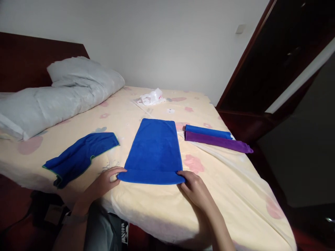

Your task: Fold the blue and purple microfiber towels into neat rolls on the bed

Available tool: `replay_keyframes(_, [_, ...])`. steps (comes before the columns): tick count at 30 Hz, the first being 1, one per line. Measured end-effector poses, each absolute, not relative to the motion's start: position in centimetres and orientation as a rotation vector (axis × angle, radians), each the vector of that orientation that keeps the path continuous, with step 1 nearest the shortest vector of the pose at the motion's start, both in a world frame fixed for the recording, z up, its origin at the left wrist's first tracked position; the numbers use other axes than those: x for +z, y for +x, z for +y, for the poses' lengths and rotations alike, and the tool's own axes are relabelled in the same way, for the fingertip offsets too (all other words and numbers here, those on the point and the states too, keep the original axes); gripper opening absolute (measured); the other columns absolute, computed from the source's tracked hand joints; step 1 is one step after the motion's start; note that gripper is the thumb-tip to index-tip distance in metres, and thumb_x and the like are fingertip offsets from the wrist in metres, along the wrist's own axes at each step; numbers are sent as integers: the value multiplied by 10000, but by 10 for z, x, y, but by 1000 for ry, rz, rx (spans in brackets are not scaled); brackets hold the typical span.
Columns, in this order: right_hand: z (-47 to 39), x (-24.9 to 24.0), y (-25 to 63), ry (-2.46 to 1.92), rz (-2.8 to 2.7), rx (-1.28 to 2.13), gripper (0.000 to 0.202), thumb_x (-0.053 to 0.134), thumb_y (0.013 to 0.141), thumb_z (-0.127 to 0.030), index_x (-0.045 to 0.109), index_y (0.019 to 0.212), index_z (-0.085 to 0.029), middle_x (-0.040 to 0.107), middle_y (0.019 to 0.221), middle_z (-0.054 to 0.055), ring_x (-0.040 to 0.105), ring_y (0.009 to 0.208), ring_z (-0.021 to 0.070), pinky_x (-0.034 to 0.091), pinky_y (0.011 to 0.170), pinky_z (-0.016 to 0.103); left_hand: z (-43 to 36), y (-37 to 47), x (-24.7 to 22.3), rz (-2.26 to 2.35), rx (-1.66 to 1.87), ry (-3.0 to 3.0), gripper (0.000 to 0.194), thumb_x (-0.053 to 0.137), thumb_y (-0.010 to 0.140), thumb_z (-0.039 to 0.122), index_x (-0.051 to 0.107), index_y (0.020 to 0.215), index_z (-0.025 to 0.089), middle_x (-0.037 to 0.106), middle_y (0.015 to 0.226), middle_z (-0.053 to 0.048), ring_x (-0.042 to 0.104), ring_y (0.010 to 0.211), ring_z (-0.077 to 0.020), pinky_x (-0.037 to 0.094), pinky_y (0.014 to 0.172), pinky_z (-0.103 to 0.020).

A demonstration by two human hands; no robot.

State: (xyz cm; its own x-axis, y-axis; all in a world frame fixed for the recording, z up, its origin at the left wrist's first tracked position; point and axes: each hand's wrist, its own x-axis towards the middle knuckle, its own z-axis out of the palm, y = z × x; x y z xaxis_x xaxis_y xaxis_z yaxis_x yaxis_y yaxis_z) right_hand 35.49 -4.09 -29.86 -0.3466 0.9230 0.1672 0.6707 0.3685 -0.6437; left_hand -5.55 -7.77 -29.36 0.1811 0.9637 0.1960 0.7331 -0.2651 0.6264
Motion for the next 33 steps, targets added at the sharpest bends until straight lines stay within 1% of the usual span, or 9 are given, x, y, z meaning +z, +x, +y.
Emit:
replay_keyframes(3, [-40, -299, 351, -1438, -1930, 777, 354, 506, 934, -407, 671, 1192, -228, 712, 1192, 78, 661, 1085, 276, 511, 940, 394, -72, -54, -297, 1677, 884, 1976, 289, 530, 852, 245, 687, 1094, 245, 722, 1153, -33, 661, 1098, -207, 502, 995, -335])
replay_keyframes(5, [-40, -300, 348, -1470, -1815, 836, 370, 508, 931, -449, 673, 1168, -217, 735, 1128, 83, 681, 1020, 279, 518, 897, 380, -68, -49, -299, 1756, 936, 1897, 238, 543, 888, 345, 675, 1047, 228, 739, 1045, -33, 691, 976, -204, 532, 884, -303])
replay_keyframes(9, [-38, -299, 344, -1452, -1667, 902, 413, 493, 925, -507, 686, 1114, -195, 748, 1092, 92, 690, 990, 295, 523, 843, 366, -60, -37, -302, 1895, 1015, 1807, 319, 479, 933, 483, 630, 892, 206, 649, 707, 10, 626, 654, -171, 484, 624, -259])
replay_keyframes(14, [-42, -287, 350, -1424, -1665, 897, 430, 494, 930, -527, 712, 1104, -200, 749, 1110, 86, 680, 1022, 303, 515, 847, 357, -62, -36, -305, 1958, 1085, 1765, 380, 454, 935, 523, 650, 912, 198, 633, 669, 2, 591, 622, -169, 441, 588, -251])
replay_keyframes(18, [-44, -285, 355, -1519, -1735, 952, 402, 518, 915, -536, 748, 1012, -221, 778, 969, 73, 709, 918, 305, 517, 773, 352, -70, -38, -304, 2067, 914, 1914, 345, 501, 909, 502, 653, 793, 215, 571, 560, 14, 548, 544, -155, 379, 554, -244])
replay_keyframes(21, [-42, -292, 353, -1692, -1777, 893, 366, 520, 906, -533, 750, 976, -256, 784, 917, 56, 719, 894, 311, 504, 727, 355, -71, -37, -306, 2151, 805, 2001, 320, 544, 884, 478, 614, 705, 223, 577, 569, 10, 555, 547, -155, 360, 567, -248])
replay_keyframes(24, [-40, -297, 348, -1874, -1795, 708, 332, 527, 901, -529, 714, 1042, -293, 779, 925, 46, 716, 905, 320, 487, 703, 364, -69, -38, -310, 2203, 803, 1957, 292, 585, 858, 478, 604, 706, 230, 636, 638, -4, 608, 618, -183, 396, 597, -259])
replay_keyframes(28, [-40, -297, 345, -1921, -1811, 497, 349, 529, 904, -527, 665, 1118, -286, 753, 986, 70, 699, 905, 309, 486, 689, 367, -67, -40, -311, 2185, 858, 1951, 222, 605, 863, 458, 647, 869, 241, 697, 740, -21, 662, 717, -224, 473, 673, -299])
replay_keyframes(33, [-45, -283, 355, -1515, -1941, 324, 305, 500, 944, -423, 667, 1123, -240, 680, 1153, 105, 618, 1092, 288, 485, 947, 420, -72, -34, -293, 1985, 1117, 2288, 187, 568, 921, 358, 682, 977, 221, 722, 1030, -94, 645, 1041, -269, 462, 987, -414])
